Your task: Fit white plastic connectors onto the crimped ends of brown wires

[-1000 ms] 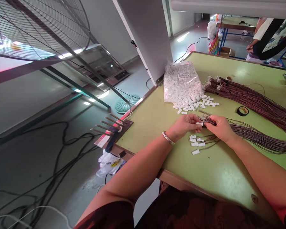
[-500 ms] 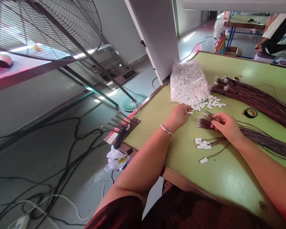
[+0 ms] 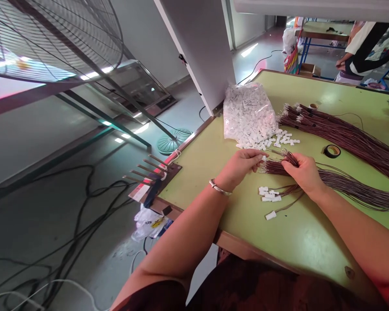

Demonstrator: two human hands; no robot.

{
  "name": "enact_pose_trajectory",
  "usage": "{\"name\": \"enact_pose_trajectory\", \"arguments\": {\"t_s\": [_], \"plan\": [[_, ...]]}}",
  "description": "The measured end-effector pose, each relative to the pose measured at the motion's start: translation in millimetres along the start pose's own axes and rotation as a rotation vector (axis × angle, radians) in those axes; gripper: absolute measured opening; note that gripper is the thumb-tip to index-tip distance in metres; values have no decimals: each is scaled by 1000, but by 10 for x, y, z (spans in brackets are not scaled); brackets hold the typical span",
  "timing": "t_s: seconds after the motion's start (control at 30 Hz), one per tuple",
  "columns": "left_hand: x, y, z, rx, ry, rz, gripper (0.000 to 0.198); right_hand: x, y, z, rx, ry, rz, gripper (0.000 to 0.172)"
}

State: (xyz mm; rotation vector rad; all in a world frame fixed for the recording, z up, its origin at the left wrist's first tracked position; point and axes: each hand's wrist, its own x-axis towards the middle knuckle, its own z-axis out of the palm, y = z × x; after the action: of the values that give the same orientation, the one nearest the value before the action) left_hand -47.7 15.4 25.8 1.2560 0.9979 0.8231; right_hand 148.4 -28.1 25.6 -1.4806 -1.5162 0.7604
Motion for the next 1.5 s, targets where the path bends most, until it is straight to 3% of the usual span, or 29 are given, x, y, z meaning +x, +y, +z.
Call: {"name": "enact_pose_trajectory", "arguments": {"t_s": [0.17, 0.33, 0.87, 1.07, 1.23, 1.5], "plan": [[-36, -2, 158, -275, -98, -122, 18, -7, -6, -15, -46, 40, -40, 16], [1, -35, 172, -379, -78, -132, 18, -30, 2, -24, -148, 84, -103, 15], [9, -40, 151, -381, -98, -124, 21, -45, 2, -11, -250, 131, -147, 14], [-13, -26, 154, -289, -88, -85, 22, -66, 16, 6, -353, 207, -180, 10], [-25, -63, 231, -104, -6, 11, 21, -78, 43, 16, -289, 92, -173, 12], [15, -133, 303, -345, -75, -81, 25, -66, 49, 26, -130, -34, -124, 8]]}}
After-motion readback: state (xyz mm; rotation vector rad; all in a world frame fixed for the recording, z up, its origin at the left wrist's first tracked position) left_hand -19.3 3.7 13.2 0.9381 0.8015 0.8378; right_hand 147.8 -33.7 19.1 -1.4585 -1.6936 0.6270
